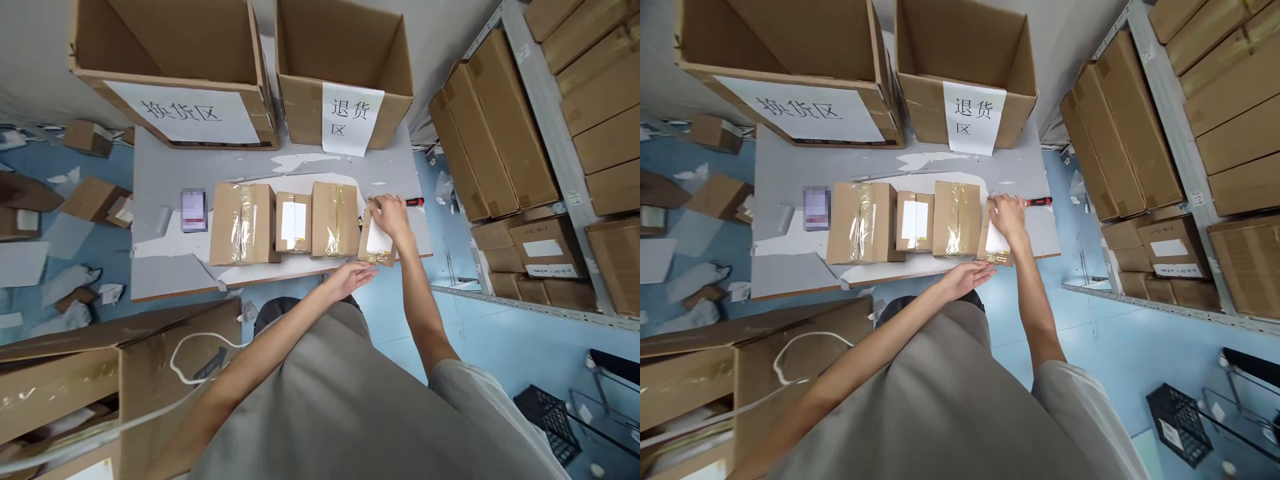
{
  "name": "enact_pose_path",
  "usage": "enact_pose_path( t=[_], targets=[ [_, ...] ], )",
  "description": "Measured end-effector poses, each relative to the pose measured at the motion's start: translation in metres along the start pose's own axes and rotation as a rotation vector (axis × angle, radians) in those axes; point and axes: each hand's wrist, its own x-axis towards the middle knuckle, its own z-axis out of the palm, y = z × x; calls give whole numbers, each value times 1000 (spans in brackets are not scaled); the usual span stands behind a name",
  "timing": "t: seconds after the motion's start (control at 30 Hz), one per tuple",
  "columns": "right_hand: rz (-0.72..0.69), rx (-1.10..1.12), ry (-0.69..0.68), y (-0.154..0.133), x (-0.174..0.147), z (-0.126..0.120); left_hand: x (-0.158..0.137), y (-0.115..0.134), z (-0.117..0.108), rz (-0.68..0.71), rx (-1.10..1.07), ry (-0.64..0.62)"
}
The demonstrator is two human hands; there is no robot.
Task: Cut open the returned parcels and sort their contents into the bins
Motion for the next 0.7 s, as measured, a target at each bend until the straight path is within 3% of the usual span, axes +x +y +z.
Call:
enact_pose_path(
  t=[0.23, 0.3, 0.37, 0.43, 0.47, 0.53, 0.57, 0.6, 0.63, 0.67, 0.7],
  targets=[
    [-18, 190, -229, 18, 69, 63, 49, 11, 15, -4, 62, 245],
    [-26, 284, -263, 24, 71, 76, 44, 19, 13, -17, 72, 281],
    [-43, 414, -211, 36, 63, 89, 25, 36, -1, 21, 100, 286],
    [-13, 551, -68, 50, 43, 101, -7, 64, -32, 221, 212, 270],
    [34, 611, 13, 58, 29, 107, -27, 81, -54, 349, 286, 329],
    [204, 709, 103, 72, 0, 119, -66, 116, -109, 626, 455, 643],
    [314, 754, 97, 76, -14, 124, -83, 133, -140, 723, 557, 868],
    [407, 807, 54, 80, -27, 129, -98, 148, -171, 759, 676, 1106],
    [468, 871, -8, 81, -38, 133, -111, 160, -200, 711, 810, 1277],
    [503, 937, -71, 82, -46, 137, -120, 169, -226, 614, 915, 1357],
    [516, 1000, -122, 81, -52, 139, -126, 175, -249, 521, 978, 1358]
  ],
)
